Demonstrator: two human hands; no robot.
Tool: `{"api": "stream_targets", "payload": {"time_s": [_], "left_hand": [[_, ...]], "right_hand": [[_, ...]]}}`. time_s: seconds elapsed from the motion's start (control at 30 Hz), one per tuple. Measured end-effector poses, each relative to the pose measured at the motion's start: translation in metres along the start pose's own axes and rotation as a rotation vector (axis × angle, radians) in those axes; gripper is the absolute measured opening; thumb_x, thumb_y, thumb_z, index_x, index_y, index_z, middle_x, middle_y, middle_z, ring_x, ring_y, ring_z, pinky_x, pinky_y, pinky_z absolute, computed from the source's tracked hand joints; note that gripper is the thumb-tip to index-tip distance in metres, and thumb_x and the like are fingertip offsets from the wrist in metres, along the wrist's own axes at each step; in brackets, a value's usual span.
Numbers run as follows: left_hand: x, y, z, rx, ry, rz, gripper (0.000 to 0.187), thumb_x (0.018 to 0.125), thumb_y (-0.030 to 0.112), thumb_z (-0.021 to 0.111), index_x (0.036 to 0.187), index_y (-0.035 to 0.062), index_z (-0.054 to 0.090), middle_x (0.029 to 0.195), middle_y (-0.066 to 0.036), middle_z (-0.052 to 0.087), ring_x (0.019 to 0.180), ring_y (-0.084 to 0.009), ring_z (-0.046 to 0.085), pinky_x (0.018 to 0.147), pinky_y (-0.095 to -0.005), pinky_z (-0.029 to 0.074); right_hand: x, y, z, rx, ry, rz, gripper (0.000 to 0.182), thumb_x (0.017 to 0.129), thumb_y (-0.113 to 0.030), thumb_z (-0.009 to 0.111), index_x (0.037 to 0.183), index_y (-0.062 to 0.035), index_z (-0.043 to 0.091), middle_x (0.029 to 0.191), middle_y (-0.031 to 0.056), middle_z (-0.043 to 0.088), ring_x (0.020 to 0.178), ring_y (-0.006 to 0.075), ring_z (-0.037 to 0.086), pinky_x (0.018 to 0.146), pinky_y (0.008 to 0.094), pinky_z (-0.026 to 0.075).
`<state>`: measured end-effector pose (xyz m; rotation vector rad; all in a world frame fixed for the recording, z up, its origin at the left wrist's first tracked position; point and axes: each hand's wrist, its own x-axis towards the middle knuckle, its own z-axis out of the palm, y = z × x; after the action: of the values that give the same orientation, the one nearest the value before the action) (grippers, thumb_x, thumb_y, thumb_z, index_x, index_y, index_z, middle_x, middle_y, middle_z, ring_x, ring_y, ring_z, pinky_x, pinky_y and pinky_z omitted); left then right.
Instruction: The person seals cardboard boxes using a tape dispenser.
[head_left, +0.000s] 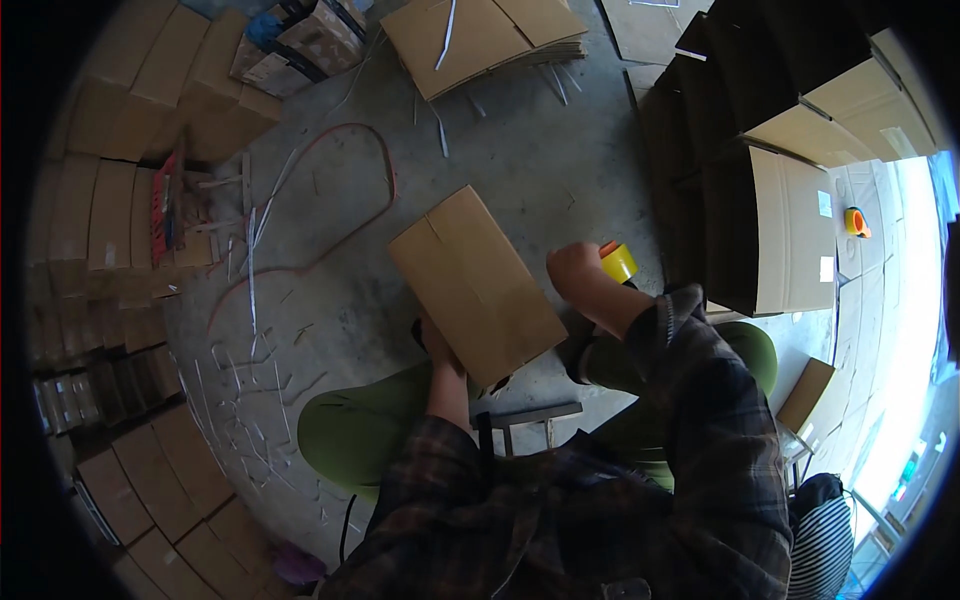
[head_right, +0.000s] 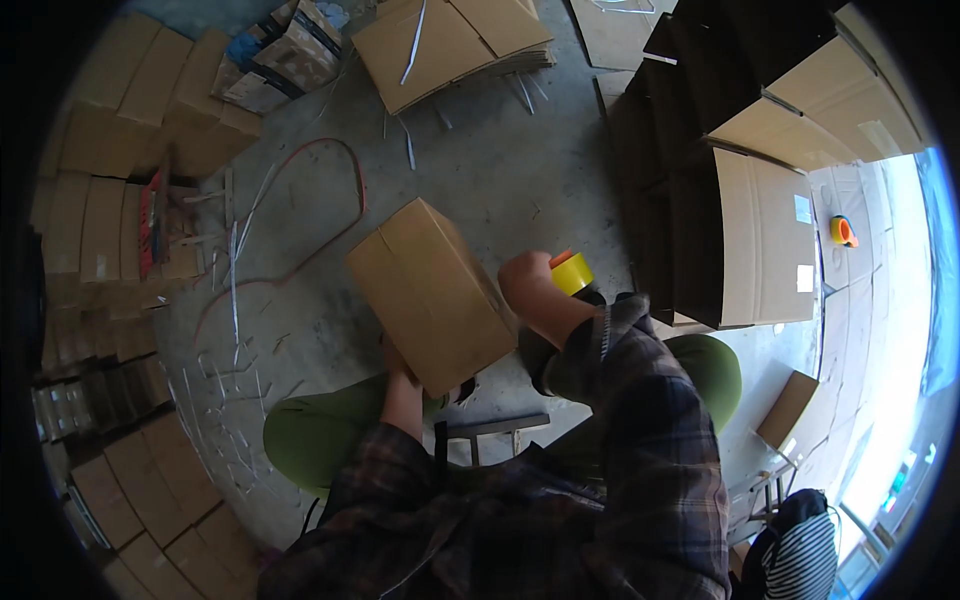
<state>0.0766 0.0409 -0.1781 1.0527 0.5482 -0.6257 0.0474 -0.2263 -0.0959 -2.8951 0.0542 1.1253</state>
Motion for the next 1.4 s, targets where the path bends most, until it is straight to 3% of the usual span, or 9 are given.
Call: {"api": "stream_targets", "payload": {"time_s": [0.1,0.17,0.37,0.7,0.83,0.9,1.1,1.17,1.4], "left_hand": [[-0.016,0.034,0.028,0.420,0.299,0.556,0.059,0.099,0.043,0.044,0.145,0.0064,0.032,0.146,-0.015,0.037,0.130,-0.0289,0.043,0.101,-0.0348,0.041],[-0.052,0.071,0.082,0.908,0.187,0.884,0.062,0.097,0.039,0.049,0.145,0.0028,0.033,0.151,-0.017,0.028,0.140,-0.0309,0.028,0.110,-0.0447,0.030],[-0.024,0.102,0.138,2.075,-0.310,1.092,0.077,0.089,0.045,0.058,0.149,0.0104,0.026,0.157,-0.011,0.018,0.145,-0.0317,0.015,0.115,-0.0564,0.011],[-0.009,0.104,0.120,2.097,-0.224,1.249,0.060,0.094,0.033,0.052,0.146,0.0093,0.033,0.154,-0.012,0.026,0.141,-0.0298,0.027,0.114,-0.0505,0.020],[-0.026,0.091,0.069,0.785,0.125,0.782,0.053,0.100,0.022,0.045,0.147,0.0051,0.027,0.149,-0.017,0.032,0.136,-0.0295,0.035,0.112,-0.0380,0.027],[-0.024,0.054,0.023,0.709,0.227,0.670,0.057,0.101,0.023,0.045,0.149,0.0037,0.021,0.147,-0.018,0.033,0.135,-0.0276,0.036,0.111,-0.0380,0.028],[-0.071,0.007,0.132,0.966,-0.091,0.791,0.069,0.095,0.019,0.053,0.151,0.0057,0.014,0.149,-0.023,0.029,0.137,-0.0343,0.031,0.110,-0.0440,0.029],[-0.066,0.007,0.168,0.878,-0.263,0.594,0.066,0.093,0.022,0.057,0.147,0.0060,0.024,0.143,-0.023,0.035,0.135,-0.0387,0.032,0.110,-0.0465,0.028],[-0.033,-0.043,0.188,1.541,-0.408,0.772,0.060,0.085,0.026,0.068,0.134,0.0042,0.042,0.141,-0.022,0.037,0.131,-0.0441,0.034,0.108,-0.0489,0.030]], "right_hand": [[-0.025,0.038,-0.038,-0.018,0.187,0.136,0.022,0.086,-0.028,0.061,0.094,-0.0084,0.064,0.089,0.0097,0.071,0.086,0.0261,0.070,0.070,0.0378,0.053],[-0.060,0.046,-0.076,0.027,0.231,0.198,0.021,0.086,-0.029,0.061,0.091,-0.0092,0.065,0.087,0.0096,0.071,0.083,0.0252,0.070,0.069,0.0366,0.054],[-0.150,0.038,-0.128,0.424,0.480,0.193,0.032,0.086,-0.040,0.063,0.100,-0.0109,0.068,0.079,0.0130,0.069,0.075,0.0287,0.069,0.071,0.0396,0.055],[-0.153,0.029,-0.130,0.576,0.608,-0.017,0.031,0.087,-0.037,0.065,0.100,-0.0097,0.069,0.077,0.0136,0.069,0.074,0.0286,0.069,0.070,0.0374,0.055],[-0.149,0.040,-0.133,0.613,0.686,0.012,0.030,0.086,-0.035,0.066,0.100,-0.0093,0.069,0.076,0.0143,0.069,0.073,0.0283,0.069,0.069,0.0366,0.056],[-0.143,0.043,-0.135,0.605,0.713,0.010,0.030,0.086,-0.035,0.066,0.100,-0.0086,0.070,0.074,0.0146,0.068,0.071,0.0283,0.069,0.068,0.0364,0.056],[-0.143,0.040,-0.149,0.720,0.745,-0.013,0.030,0.087,-0.034,0.065,0.100,-0.0083,0.070,0.075,0.0145,0.069,0.072,0.0280,0.070,0.068,0.0367,0.056],[-0.144,0.042,-0.152,0.743,0.771,-0.005,0.030,0.087,-0.034,0.065,0.101,-0.0082,0.070,0.076,0.0141,0.069,0.072,0.0280,0.070,0.068,0.0364,0.056],[-0.143,0.053,-0.154,0.774,0.809,0.012,0.032,0.086,-0.035,0.067,0.102,-0.0079,0.070,0.080,0.0125,0.070,0.074,0.0270,0.070,0.069,0.0349,0.057]]}}
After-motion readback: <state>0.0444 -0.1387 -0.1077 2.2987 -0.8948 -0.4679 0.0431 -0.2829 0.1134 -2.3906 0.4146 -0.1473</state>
